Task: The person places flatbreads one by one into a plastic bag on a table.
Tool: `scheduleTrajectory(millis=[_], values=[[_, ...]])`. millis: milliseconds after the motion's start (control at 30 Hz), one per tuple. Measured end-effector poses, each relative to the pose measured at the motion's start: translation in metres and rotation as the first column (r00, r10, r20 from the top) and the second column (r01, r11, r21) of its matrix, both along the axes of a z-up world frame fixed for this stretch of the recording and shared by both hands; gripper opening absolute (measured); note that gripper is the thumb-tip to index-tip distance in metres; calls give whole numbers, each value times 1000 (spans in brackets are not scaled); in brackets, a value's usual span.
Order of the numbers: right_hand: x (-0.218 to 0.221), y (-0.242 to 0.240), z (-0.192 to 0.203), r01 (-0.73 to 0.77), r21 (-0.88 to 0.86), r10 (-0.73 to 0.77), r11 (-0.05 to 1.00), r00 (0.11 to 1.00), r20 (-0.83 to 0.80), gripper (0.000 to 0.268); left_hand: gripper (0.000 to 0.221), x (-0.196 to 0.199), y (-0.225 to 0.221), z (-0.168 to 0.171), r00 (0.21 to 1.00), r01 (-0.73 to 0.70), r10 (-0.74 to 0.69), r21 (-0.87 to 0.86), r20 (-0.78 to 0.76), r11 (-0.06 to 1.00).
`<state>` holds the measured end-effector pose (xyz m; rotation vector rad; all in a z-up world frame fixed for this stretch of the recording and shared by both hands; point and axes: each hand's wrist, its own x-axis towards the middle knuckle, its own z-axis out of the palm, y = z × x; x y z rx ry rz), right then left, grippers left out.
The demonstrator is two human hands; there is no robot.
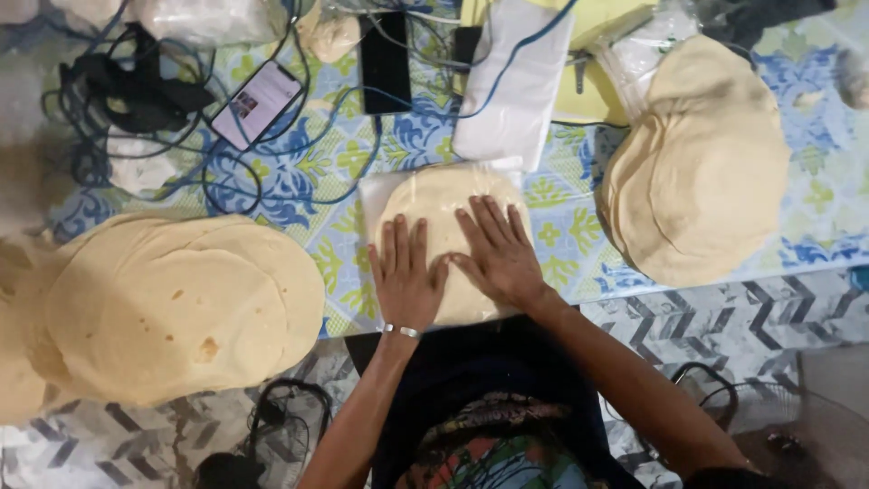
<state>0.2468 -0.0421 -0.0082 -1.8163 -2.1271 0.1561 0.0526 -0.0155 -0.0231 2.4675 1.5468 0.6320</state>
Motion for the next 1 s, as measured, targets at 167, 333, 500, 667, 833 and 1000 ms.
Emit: scheduleTrajectory(millis=[167, 333, 500, 667, 833, 1000], values=[[24, 1, -8, 37, -49, -40, 998, 997, -72, 81, 75, 0, 1, 8, 998, -47, 48, -52, 30, 998], [160, -29, -46, 547, 92, -553, 832, 831, 65, 68, 71, -27, -18, 40, 953, -143, 163, -97, 256, 985], [211, -53, -4, 622, 290, -677, 728, 718, 159, 57, 59, -34, -44, 56, 865, -157, 236, -208, 443, 965], [230, -61, -16, 520, 282, -586, 806, 768, 259, 22, 38, -23, -60, 61, 905, -27, 110, -202, 412, 979], [300, -71, -53, 772, 169, -766, 613, 633, -110, 21, 32, -20, -58, 73, 838, -39, 163, -241, 521, 970], [287, -69, -2, 779, 187, -701, 598, 622, -350, 40, 27, -13, -59, 63, 839, -43, 160, -230, 521, 972]])
